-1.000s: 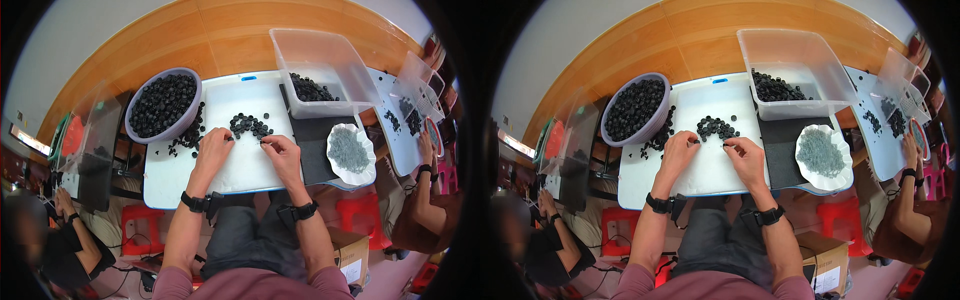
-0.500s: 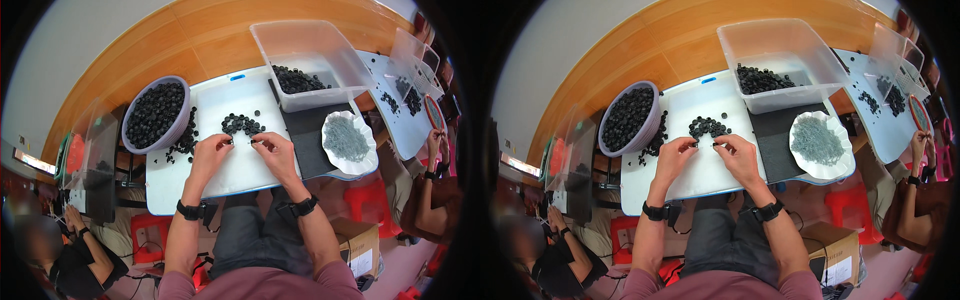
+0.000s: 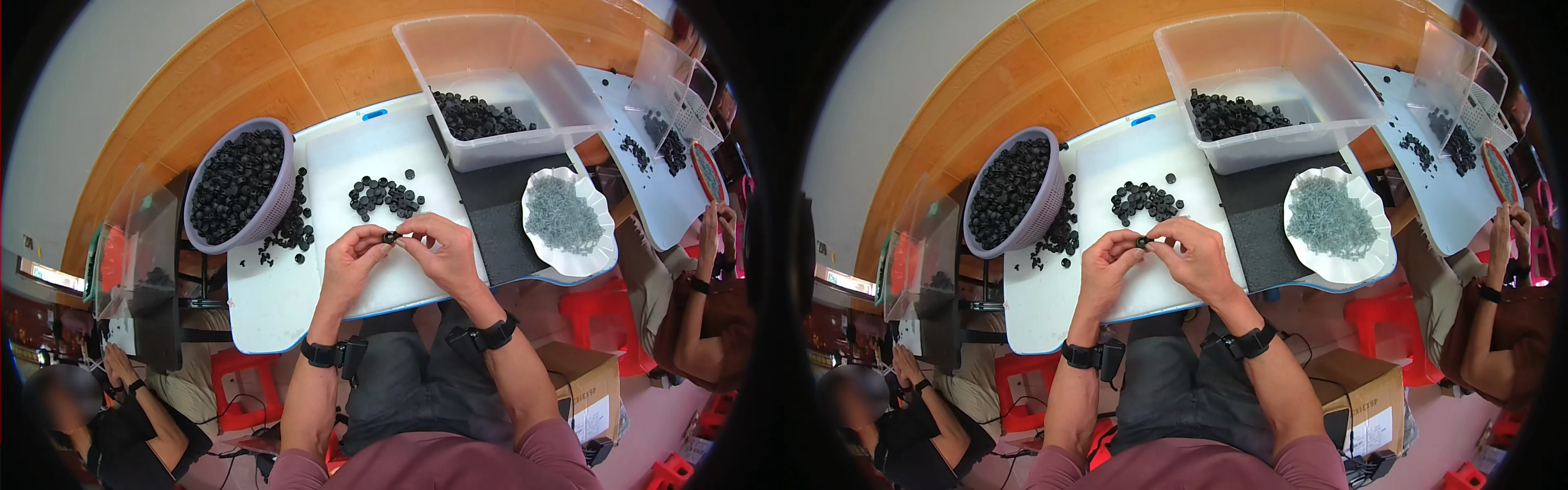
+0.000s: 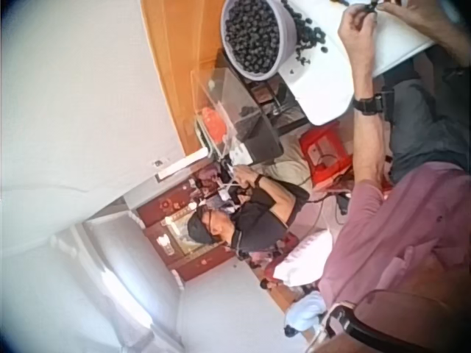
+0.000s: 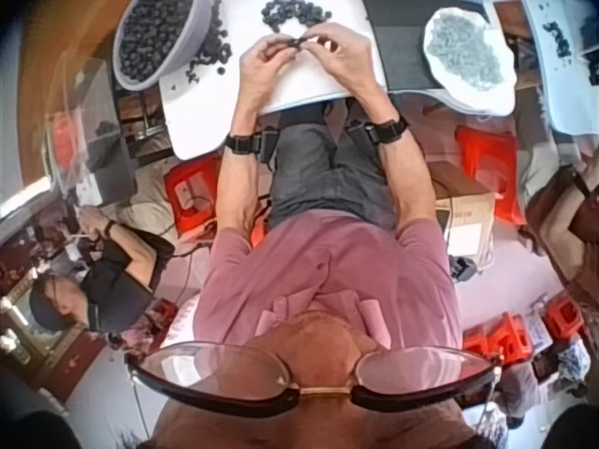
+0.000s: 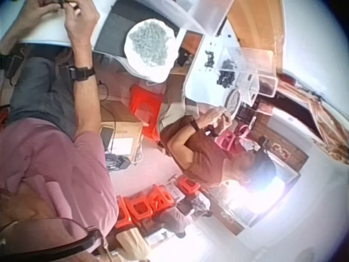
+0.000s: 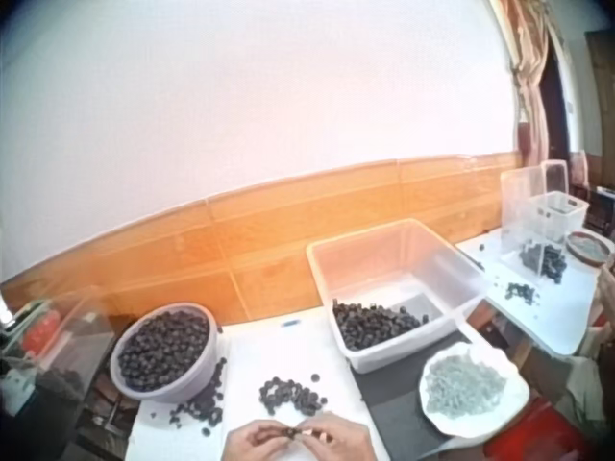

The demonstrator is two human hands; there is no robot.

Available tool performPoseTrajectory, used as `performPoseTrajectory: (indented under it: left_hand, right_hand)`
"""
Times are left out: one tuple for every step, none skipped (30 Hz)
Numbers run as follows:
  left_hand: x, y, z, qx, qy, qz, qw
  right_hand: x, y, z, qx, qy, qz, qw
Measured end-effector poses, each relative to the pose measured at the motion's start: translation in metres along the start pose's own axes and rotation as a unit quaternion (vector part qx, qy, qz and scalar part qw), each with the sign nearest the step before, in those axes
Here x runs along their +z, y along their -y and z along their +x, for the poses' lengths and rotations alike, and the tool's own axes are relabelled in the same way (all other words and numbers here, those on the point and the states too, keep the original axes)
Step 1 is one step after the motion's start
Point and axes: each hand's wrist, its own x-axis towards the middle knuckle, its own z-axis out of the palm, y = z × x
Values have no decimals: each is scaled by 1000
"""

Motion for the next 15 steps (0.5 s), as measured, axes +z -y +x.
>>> performPoseTrajectory:
  left_hand:
    - [0,1,0,-1,0,-1,1000]
    - [0,1,-1,2,-1,-1,1000]
    - [-1,1,-1,5,-1,-1,1000]
    - [-1,1,-1,5,-2,-2,1000]
    - [0,2,-1,3,-5,-1,1000]
    - [0,2,-1,1,-7,-1,1000]
    - [0,2,-1,1,-8,-2,1000]
    - [0,1,-1,2,-7,3,1000]
    - [1,1,-1,4,-6,8,1000]
    - [1,2,-1,4,-7,7,1000]
    - [1,3,-1,5,-9,12,1000]
    - [1,3,-1,6,-11,16,1000]
    - [2,4,-2,6,-13,15,1000]
    - [1,4,-3,10,-17,35,999]
    - [2,4,-3,14,-21,55,998]
  right_hand:
    - [1,1,0,0,5,-6,1000]
    - [1,1,0,0,11,-13,1000]
    - [2,2,0,1,12,-13,1000]
    - [2,2,0,-5,15,-17,1000]
    - [2,2,0,-11,17,-22,1000]
    - [3,2,0,-11,19,-22,1000]
    - [2,2,0,-11,21,-27,999]
    - [2,1,0,-10,23,-32,999]
    - [2,1,0,-10,24,-32,999]
    - [3,1,0,-17,24,-37,999]
    - [3,0,0,-24,24,-42,999]
    - [4,0,0,-24,25,-42,999]
    - [4,1,1,-26,24,-51,998]
    - [5,1,1,-28,23,-60,998]
    - [5,0,1,-29,26,-60,997]
